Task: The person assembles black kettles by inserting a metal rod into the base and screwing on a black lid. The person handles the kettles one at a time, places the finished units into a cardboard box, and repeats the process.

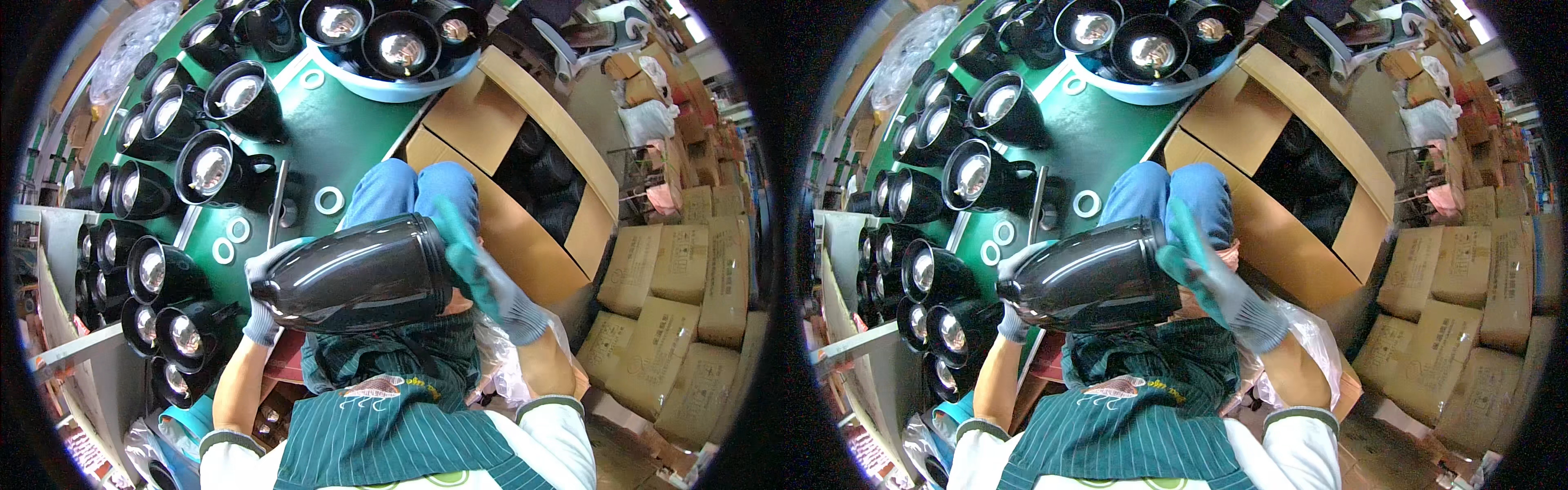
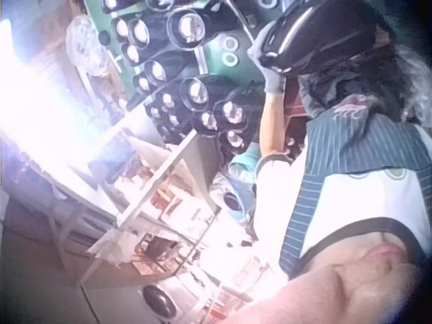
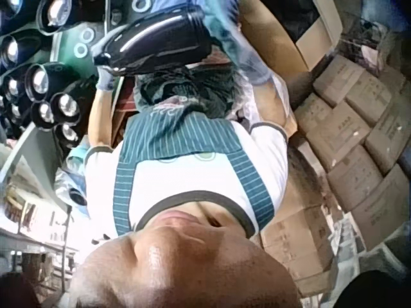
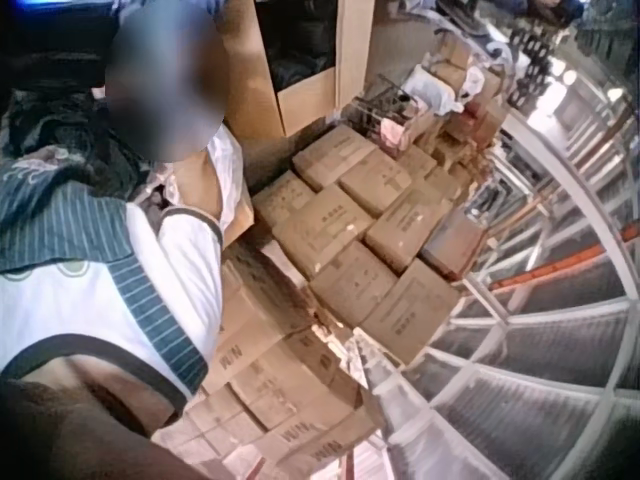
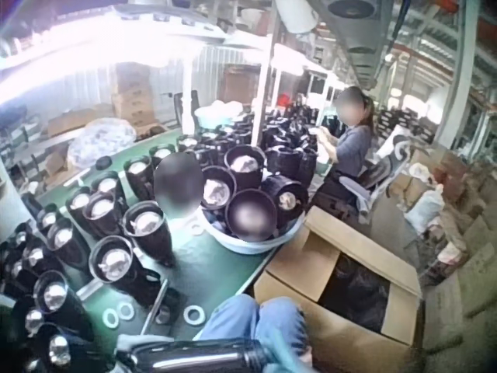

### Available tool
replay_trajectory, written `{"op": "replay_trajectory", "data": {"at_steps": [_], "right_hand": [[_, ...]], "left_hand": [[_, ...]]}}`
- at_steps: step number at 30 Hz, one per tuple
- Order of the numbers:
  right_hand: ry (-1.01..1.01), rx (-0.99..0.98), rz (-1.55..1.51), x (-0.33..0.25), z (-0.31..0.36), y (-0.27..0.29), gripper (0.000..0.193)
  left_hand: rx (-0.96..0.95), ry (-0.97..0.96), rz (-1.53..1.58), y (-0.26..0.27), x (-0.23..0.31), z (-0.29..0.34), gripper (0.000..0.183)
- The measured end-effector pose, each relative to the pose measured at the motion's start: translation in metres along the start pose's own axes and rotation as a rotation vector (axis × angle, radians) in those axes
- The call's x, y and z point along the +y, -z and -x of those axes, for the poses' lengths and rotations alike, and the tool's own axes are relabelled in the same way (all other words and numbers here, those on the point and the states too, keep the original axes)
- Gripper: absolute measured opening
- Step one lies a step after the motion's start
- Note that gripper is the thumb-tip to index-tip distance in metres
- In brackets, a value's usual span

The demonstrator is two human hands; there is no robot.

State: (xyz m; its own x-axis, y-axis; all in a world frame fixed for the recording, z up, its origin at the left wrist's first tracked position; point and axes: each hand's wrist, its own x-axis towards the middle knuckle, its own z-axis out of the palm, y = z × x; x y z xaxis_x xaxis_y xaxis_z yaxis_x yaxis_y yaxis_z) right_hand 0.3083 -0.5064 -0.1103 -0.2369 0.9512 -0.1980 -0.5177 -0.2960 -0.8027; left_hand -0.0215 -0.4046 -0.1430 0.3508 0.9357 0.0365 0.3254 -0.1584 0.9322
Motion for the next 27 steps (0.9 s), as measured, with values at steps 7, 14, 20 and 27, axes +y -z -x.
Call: {"op": "replay_trajectory", "data": {"at_steps": [7, 14, 20, 27], "right_hand": [[0.234, 0.096, 0.504, 0.013, -0.023, 0.000, 0.060], [0.543, 0.338, 0.959, -0.029, -0.009, -0.063, 0.048], [0.948, -0.151, 1.362, -0.066, -0.011, -0.084, 0.056], [0.966, -0.213, 1.410, -0.054, -0.005, -0.053, 0.057]], "left_hand": [[0.194, -0.546, -0.359, 0.000, 0.020, 0.003, 0.027], [0.099, -0.140, -0.053, -0.008, 0.005, -0.003, 0.035], [-0.542, 0.111, 0.395, -0.053, -0.059, 0.014, 0.049], [-0.548, 0.293, 0.751, -0.064, -0.062, 0.003, 0.050]]}}
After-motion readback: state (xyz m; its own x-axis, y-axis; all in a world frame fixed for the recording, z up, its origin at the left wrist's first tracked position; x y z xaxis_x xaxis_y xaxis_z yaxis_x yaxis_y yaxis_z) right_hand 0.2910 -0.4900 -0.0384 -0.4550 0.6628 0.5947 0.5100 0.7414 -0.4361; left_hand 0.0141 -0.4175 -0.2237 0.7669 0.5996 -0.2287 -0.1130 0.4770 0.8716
